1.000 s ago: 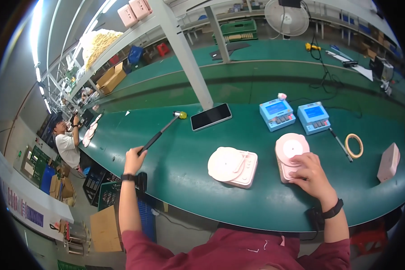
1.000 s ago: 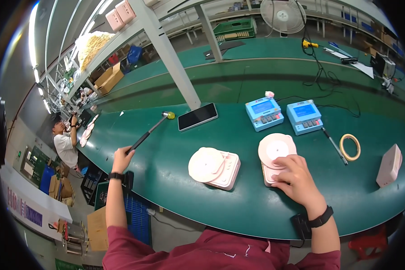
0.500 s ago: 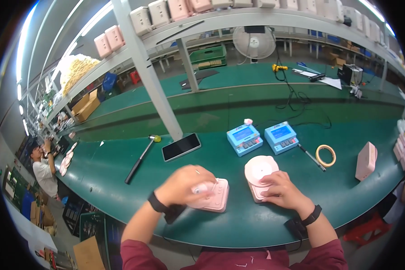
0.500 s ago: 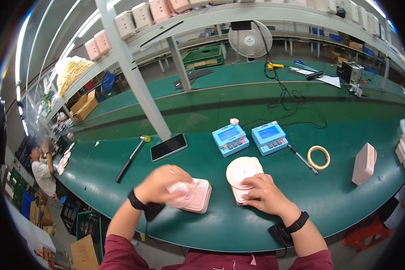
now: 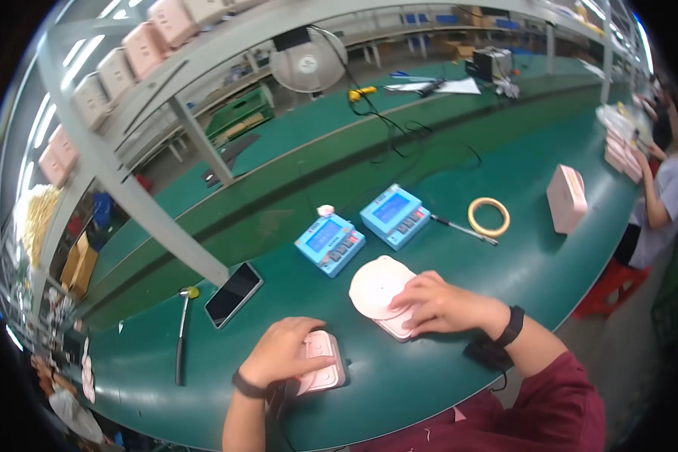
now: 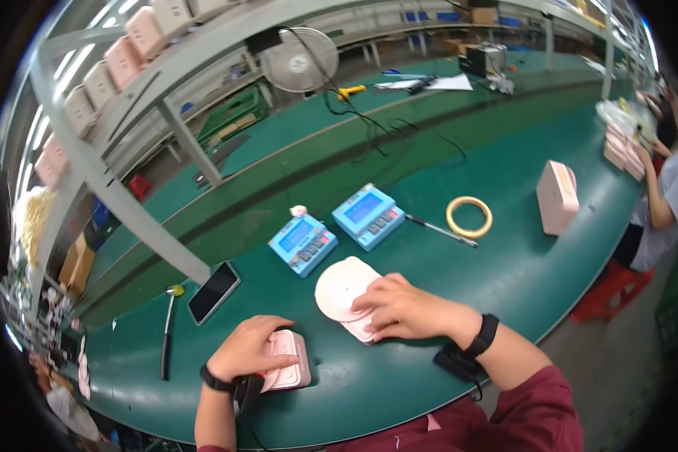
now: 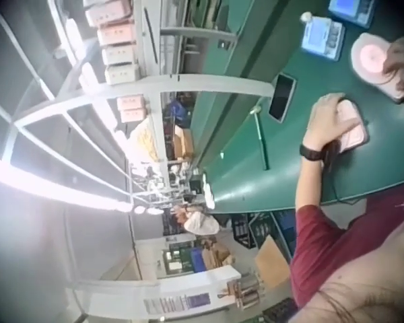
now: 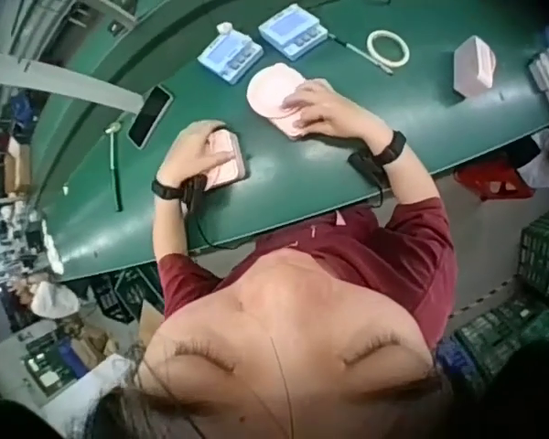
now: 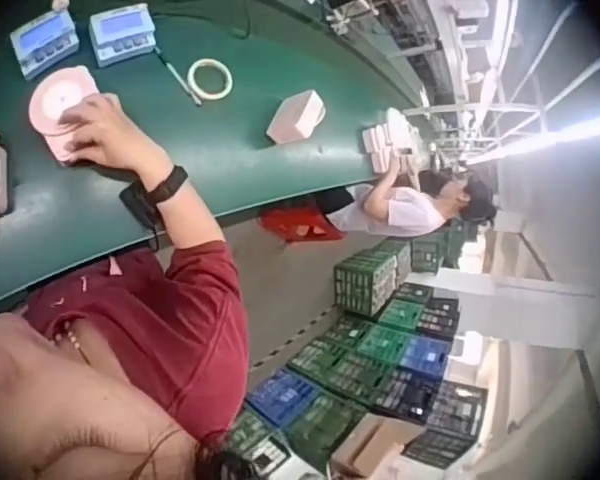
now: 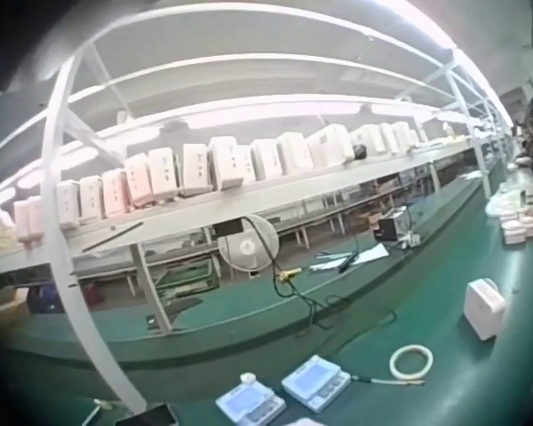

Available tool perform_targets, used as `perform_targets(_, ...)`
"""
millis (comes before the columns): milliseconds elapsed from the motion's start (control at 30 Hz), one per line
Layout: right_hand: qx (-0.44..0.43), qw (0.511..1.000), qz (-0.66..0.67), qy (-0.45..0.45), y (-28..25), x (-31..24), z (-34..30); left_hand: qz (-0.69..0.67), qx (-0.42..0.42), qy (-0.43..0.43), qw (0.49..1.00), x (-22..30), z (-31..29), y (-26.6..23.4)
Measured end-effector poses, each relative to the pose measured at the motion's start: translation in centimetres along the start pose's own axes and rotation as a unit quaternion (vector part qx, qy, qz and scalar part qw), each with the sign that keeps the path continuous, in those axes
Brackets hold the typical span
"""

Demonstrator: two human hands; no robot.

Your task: The person tests pink record player speakers by pressing buttons and checking the turntable rotation before setting them aside. They then pick up a pen to inspect it and finish by arranging the speakers in a row for further testing.

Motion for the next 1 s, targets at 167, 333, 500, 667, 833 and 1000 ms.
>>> perform_targets(167,-0.038,0.999,0.025,0.018,-1.8,1.7,-1.2,0.118,0.01,-0.241,0.963,2.9,-2.1,-0.9)
perform_targets(333,0.007,0.994,0.001,0.106,-1.8,0.7,-1.3,0.093,-0.006,-0.297,0.95,2.5,-2.6,-0.6)
perform_targets(500,0.121,0.972,-0.051,0.195,0.6,-0.2,-0.5,0.066,-0.005,-0.207,0.976,2.0,-2.2,-0.6)
perform_targets(667,0.211,0.956,0.051,0.2,-0.3,2.2,-1.9,0.009,0.105,0.011,0.994,4.0,1.1,1.3)
perform_targets(833,0.38,0.596,0.66,0.255,-3.9,6.1,-5.3,-0.004,0.225,0.063,0.972,1.0,2.7,5.3)
perform_targets(1000,0.636,0.601,0.452,0.171,-9.6,7.4,-11.4,-0.097,0.291,0.08,0.948,0.6,2.3,5.7)
Point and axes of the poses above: each hand's wrist, its own z-axis towards the middle knuckle, its own y-axis out of the palm, x = y × z, the point moved 3 cm from there along z, towards the middle knuckle, and after that the axes turned 12 degrees about -x, right-handed, at the moved point
